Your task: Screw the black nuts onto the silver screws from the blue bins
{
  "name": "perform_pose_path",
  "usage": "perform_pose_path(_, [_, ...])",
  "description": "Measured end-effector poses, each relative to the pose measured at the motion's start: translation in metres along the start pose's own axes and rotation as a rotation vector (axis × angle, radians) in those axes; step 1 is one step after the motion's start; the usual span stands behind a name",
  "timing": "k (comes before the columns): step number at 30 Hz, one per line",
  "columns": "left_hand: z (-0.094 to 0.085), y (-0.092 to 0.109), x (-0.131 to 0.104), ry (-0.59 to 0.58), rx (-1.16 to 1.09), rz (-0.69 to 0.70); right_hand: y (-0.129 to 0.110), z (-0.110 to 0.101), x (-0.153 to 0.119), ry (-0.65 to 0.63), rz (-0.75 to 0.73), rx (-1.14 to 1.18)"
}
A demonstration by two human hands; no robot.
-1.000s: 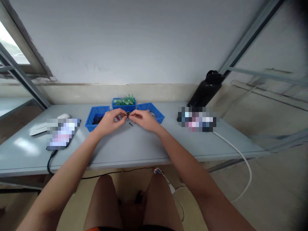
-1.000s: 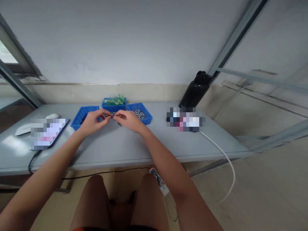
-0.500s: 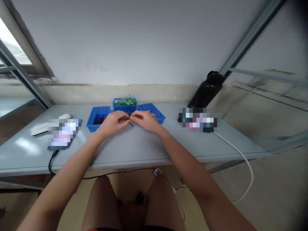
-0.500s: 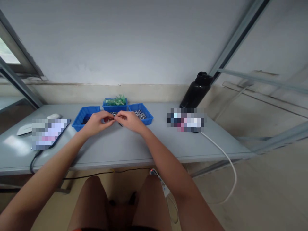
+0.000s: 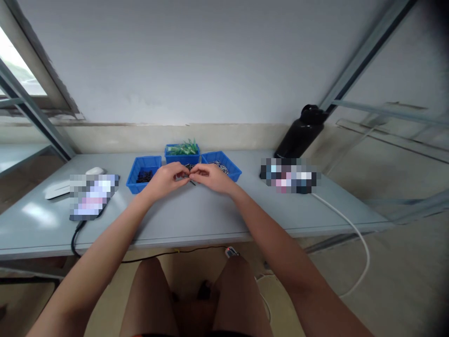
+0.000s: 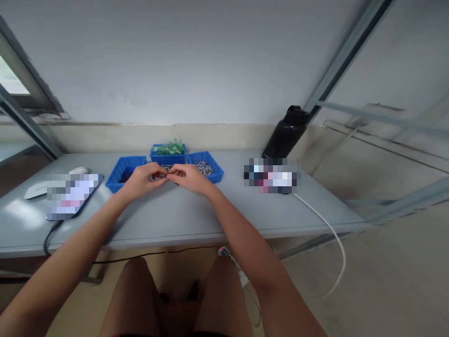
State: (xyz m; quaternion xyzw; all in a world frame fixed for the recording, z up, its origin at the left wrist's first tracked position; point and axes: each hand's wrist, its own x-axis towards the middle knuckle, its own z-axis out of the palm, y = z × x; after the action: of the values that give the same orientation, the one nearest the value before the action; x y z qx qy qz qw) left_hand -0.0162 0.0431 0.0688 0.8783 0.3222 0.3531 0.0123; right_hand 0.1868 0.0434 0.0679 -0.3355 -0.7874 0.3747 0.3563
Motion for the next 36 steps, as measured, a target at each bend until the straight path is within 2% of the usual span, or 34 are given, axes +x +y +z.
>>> perform_pose_path(6, [-0.001,0.0,0.0,0.0,-0.025,-0.012,0.003,-0.003,0.001,-0.047,-0.008,0.012])
perform_pose_path(11, [-0.002,0.0,0.0,-0.009,-0.006,0.017,0.007,-0.004,0.002,-0.039,-0.011,0.009])
perform_pose_path(19, [-0.006,0.002,0.0,-0.001,0.012,-0.014,0.007,-0.004,0.002,0.102,-0.081,0.006])
perform_pose_path(27, [-0.005,0.005,-0.001,-0.132,-0.013,-0.037,0.006,0.0,0.002,0.127,-0.088,-0.072])
perform_pose_path(36, [-0.01,0.004,0.001,0.033,-0.008,-0.067,0.007,-0.005,0.002,0.154,-0.07,-0.084])
